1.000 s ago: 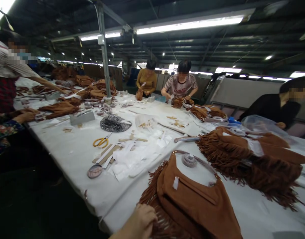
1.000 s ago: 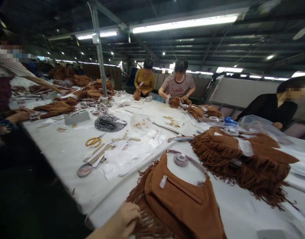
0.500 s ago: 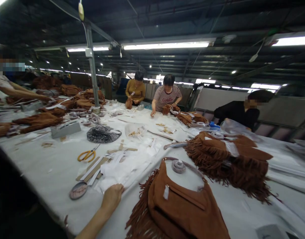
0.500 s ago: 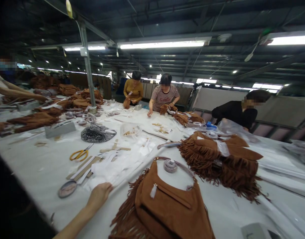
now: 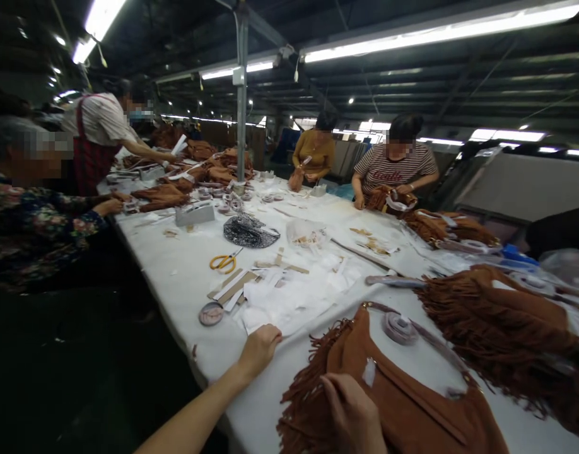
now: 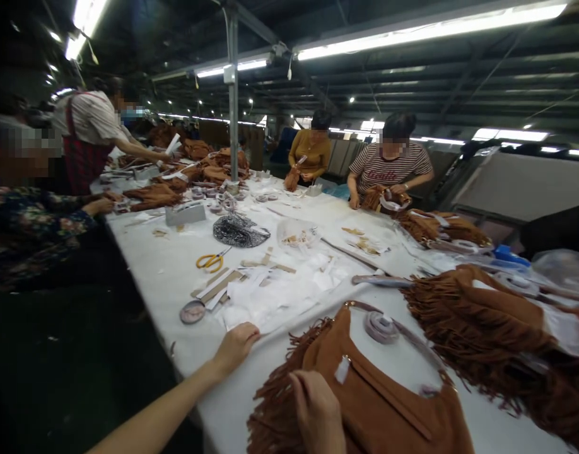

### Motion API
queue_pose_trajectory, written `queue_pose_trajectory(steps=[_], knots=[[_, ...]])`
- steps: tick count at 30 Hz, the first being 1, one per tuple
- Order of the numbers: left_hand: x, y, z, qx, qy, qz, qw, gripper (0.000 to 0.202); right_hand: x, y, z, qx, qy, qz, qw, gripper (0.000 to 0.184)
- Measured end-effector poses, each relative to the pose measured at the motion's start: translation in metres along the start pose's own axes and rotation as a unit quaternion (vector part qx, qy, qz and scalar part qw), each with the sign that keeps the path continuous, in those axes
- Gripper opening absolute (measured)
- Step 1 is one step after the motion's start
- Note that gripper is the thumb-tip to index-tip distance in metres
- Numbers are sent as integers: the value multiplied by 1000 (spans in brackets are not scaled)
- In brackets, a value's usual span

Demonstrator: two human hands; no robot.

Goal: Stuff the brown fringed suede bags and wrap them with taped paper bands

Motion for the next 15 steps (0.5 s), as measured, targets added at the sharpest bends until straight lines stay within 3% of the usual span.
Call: queue_pose_trajectory(steps=[2, 4, 6, 8, 11, 15], knots=[[-3, 4, -9, 24, 1, 15, 1000, 20, -14, -41, 24, -15, -25, -41, 999, 26], [-19, 10, -26, 88, -29, 13, 996, 27, -31, -66, 47, -27, -31, -69, 997, 25], [-46, 19, -47, 180, -93, -39, 978, 46, -48, -77, 67, -51, -39, -87, 994, 23], [-79, 29, -66, 239, -157, -125, 950, 65, -60, -77, 86, -81, -56, -96, 991, 21], [-119, 38, -80, 219, -177, -191, 940, 64, -71, -73, 109, -102, -68, -111, 986, 20], [-129, 41, -80, 155, -107, -114, 975, 68, -78, -77, 130, -90, -14, -156, 984, 31]])
Point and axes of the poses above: each hand's wrist, its own y-axis away from the middle knuckle, its own z-axis out of the palm, x = y × z, the point moved 1 cm from there along -y, towards the middle knuckle, and after that the axes turned 3 degrees about x, right-handed, at the moved point
